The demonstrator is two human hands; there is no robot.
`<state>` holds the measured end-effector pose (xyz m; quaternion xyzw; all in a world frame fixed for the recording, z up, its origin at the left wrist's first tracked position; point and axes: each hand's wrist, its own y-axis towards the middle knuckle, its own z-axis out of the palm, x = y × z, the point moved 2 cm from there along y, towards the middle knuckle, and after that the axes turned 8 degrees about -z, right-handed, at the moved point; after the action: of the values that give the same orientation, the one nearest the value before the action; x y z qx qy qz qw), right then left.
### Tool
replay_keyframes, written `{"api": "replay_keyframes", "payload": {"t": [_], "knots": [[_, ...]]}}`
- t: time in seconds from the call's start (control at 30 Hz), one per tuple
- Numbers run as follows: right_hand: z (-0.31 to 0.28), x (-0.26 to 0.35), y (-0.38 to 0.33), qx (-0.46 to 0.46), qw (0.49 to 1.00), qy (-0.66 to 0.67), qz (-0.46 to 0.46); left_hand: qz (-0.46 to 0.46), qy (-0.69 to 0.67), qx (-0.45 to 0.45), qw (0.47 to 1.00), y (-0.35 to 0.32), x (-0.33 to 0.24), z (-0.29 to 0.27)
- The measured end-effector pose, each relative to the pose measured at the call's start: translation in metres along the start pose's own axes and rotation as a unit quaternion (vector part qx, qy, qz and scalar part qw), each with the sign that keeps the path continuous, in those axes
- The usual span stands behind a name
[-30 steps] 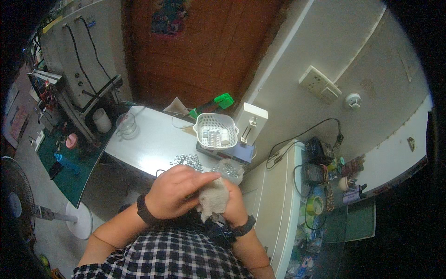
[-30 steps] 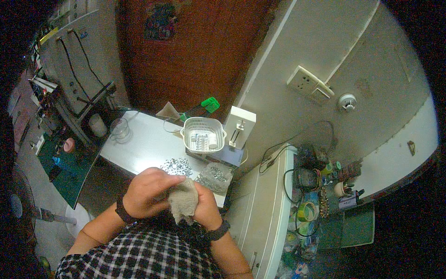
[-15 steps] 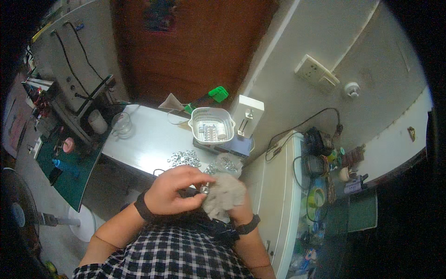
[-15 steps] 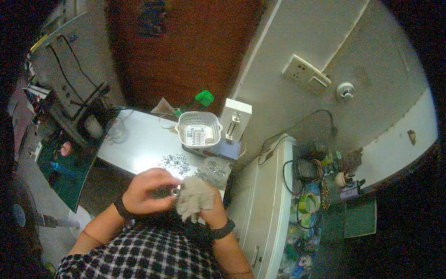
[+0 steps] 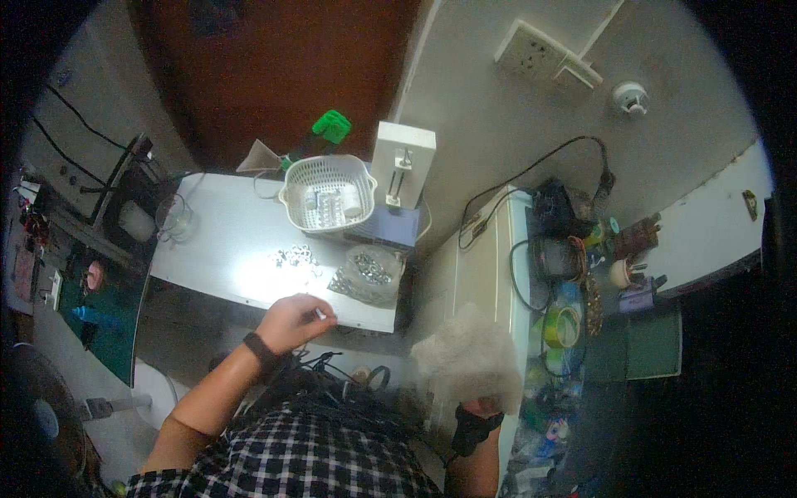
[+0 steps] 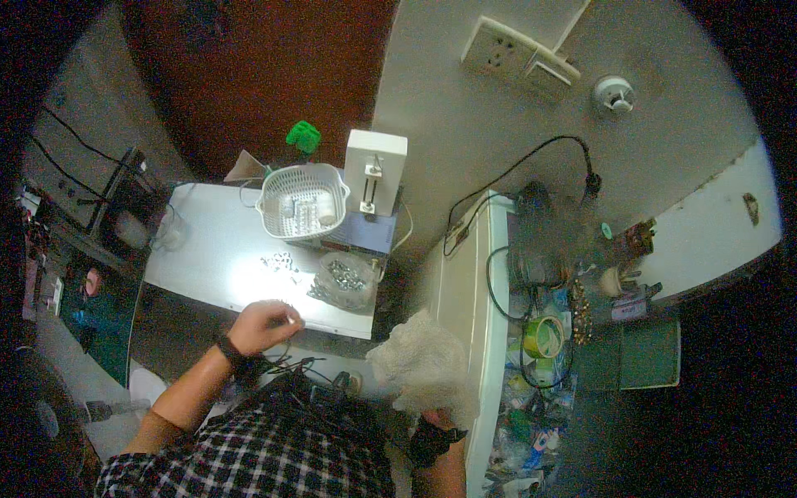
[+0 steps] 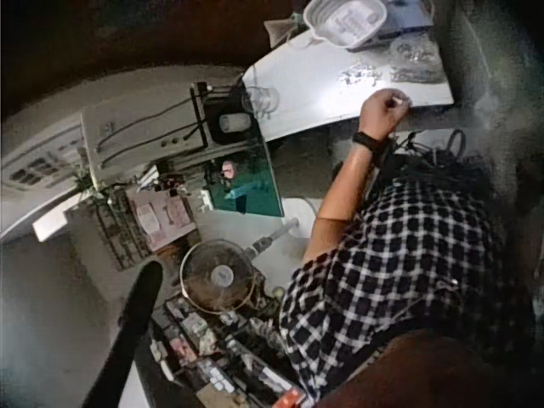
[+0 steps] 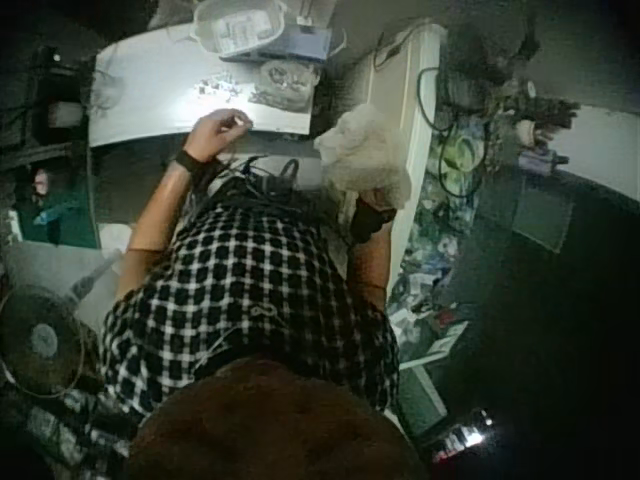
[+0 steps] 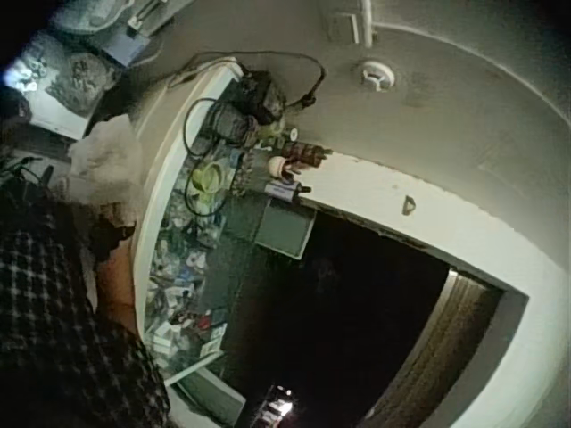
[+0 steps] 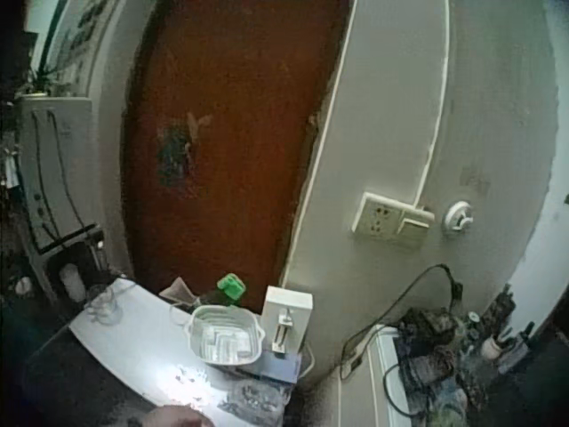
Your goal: The person repeatedly picks small metal washers from a table, wipes each one with a cloth, and places it back. Midway, they walk to a bathroom, wet the cloth in a basin, and return to continue wiping the washers.
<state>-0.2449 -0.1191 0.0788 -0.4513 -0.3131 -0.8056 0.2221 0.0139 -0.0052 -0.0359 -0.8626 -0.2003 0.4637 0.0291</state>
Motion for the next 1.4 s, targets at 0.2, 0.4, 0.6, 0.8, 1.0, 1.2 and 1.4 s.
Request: {"api": "replay_keyframes", "payload": {"t": [0.2, 0.4, 0.6, 0.8, 1.0, 1.2, 1.4], "knots": [[-0.059, -0.03, 0.006, 0.195, 0.954, -0.225, -0.027, 0.015, 0.008, -0.074, 0.997, 0.062, -0.022, 0.045], [-0.077, -0.057, -0.026, 0.122, 0.952, -0.176, 0.221, 0.082, 0.035, -0.204, 0.975, 0.082, 0.001, 0.042], [-0.086, -0.062, -0.023, 0.099, 0.929, -0.296, 0.199, -0.105, 0.09, -0.218, 0.966, 0.045, 0.071, 0.015], [-0.077, -0.073, -0.022, 0.046, 0.918, -0.308, 0.246, -0.174, 0.121, -0.175, 0.961, 0.035, 0.115, 0.02], [-0.048, -0.076, -0.038, -0.337, 0.851, 0.271, 0.297, -0.19, 0.158, -0.118, 0.962, 0.045, 0.133, 0.031], [-0.027, -0.08, -0.025, -0.046, 0.962, -0.1, 0.252, -0.095, 0.181, -0.104, 0.973, 0.045, 0.143, 0.03], [-0.006, -0.066, -0.004, 0.007, 0.958, -0.217, 0.188, -0.064, 0.201, -0.071, 0.975, 0.044, 0.157, 0.037]]}}
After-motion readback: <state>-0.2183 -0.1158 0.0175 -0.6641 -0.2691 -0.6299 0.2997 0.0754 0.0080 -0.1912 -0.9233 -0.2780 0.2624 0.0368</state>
